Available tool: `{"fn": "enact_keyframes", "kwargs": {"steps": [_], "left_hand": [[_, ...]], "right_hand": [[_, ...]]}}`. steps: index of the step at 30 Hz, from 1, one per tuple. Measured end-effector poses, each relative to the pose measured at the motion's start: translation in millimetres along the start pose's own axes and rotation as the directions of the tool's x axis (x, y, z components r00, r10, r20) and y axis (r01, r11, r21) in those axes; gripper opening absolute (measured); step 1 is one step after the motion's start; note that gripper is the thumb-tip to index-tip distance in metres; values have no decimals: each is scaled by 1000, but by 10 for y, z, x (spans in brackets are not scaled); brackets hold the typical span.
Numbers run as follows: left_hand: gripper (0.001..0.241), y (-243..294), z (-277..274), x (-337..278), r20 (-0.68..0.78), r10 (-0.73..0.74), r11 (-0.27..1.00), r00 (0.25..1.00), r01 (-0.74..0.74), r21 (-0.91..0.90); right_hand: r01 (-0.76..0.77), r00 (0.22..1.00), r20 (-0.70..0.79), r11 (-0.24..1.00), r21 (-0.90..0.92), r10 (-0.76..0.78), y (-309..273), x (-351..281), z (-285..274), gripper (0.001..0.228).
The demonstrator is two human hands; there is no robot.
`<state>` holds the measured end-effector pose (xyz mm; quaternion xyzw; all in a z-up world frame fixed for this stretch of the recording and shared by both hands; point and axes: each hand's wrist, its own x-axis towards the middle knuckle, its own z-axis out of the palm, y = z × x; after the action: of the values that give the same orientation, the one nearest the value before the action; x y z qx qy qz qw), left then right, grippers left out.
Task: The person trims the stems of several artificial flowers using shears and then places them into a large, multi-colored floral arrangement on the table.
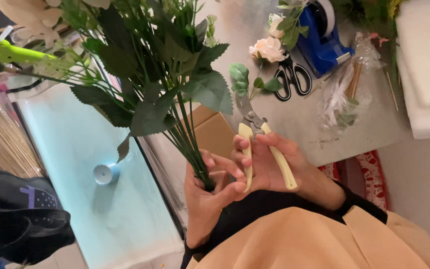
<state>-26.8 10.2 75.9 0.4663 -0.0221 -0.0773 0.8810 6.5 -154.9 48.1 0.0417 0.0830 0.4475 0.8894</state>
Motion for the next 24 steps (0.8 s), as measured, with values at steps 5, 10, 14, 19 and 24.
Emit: {"fn": "enact_keyframes", "kwargs": {"steps": [5, 10, 14, 19, 24], "left_hand": [[44, 6, 5, -17, -57, -68, 997, 996, 66, -38], [41, 13, -4, 0, -118, -100, 990, 988, 110, 87], [45, 1, -9, 19, -147, -91, 994, 985, 99, 47], [45, -34, -103, 24, -148, -92, 995, 985, 98, 33], [34, -29, -171, 29, -220, -62, 960, 973, 118, 255]], "right_hand": [[16, 1000, -13, 995, -101, -18, -20, 13, 36, 21], [12, 998, -54, 996, -86, -16, -49, -2, -25, 22], [17, 999, -31, 998, -52, -19, -55, -8, -63, 22], [21, 999, -45, 998, -60, -23, -54, 15, 30, 24], [211, 977, 34, 938, -275, -210, -71, -2, 46, 24]]}}
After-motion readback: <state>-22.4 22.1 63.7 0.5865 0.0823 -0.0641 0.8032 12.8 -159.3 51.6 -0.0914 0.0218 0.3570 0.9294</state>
